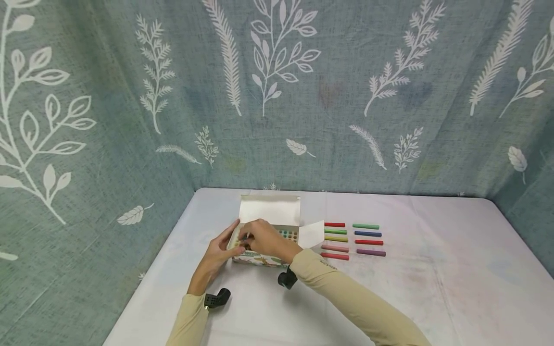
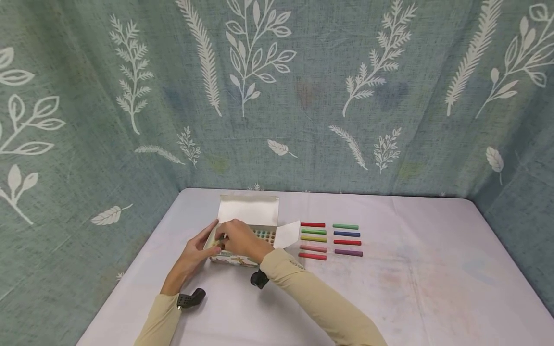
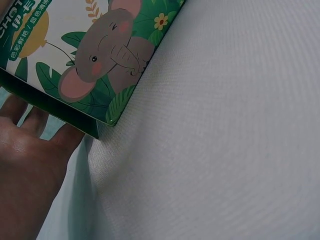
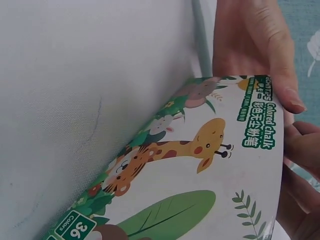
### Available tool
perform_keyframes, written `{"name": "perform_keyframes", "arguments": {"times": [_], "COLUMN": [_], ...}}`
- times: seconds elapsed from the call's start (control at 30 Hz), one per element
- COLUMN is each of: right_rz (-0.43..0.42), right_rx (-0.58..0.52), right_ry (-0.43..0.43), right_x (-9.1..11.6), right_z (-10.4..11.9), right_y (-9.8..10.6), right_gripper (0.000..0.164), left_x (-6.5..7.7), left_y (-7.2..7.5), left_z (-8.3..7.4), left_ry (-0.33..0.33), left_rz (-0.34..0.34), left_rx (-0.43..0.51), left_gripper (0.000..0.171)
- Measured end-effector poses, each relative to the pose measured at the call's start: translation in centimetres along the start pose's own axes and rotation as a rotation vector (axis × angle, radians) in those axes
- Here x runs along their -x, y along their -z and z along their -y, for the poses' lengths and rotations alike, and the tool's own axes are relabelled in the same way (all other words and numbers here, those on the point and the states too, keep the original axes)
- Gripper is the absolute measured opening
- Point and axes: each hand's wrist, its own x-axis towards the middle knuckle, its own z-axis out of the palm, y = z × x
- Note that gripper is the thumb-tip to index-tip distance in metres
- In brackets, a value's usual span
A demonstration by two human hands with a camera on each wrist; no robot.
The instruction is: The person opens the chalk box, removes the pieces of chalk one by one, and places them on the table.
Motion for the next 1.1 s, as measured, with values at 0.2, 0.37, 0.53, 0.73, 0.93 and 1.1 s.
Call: {"name": "perform_keyframes", "arguments": {"times": [0.2, 0.37, 0.53, 0.73, 0.93, 1.1], "right_rz": [-0.036, -0.064, -0.134, -0.154, -0.16, -0.167], "right_rx": [-0.056, -0.073, -0.117, -0.153, -0.126, -0.147], "right_ry": [-0.024, 0.003, 0.032, 0.043, 0.043, 0.029], "right_x": [0.3, 0.4, 0.2, 0.3, 1.0, 2.0], "right_z": [-0.1, 0.0, 0.0, 0.6, 0.4, 0.4], "right_y": [0.1, 0.6, 1.5, 3.0, 4.6, 6.1], "right_gripper": [0.014, 0.014, 0.013, 0.013, 0.011, 0.01], "left_x": [0.0, -0.4, -0.7, -0.7, -0.6, -0.8], "left_y": [-0.1, 0.1, 0.4, 0.6, 0.6, 0.5], "left_z": [0.3, 1.2, 2.1, 2.5, 2.6, 2.6], "left_ry": [-0.003, 0.007, 0.017, 0.024, 0.047, 0.056], "left_rz": [0.003, -0.004, -0.015, -0.033, -0.046, -0.063], "left_rx": [0.011, 0.009, -0.017, -0.049, -0.013, 0.0], "left_gripper": [0.076, 0.075, 0.075, 0.076, 0.076, 0.075]}}
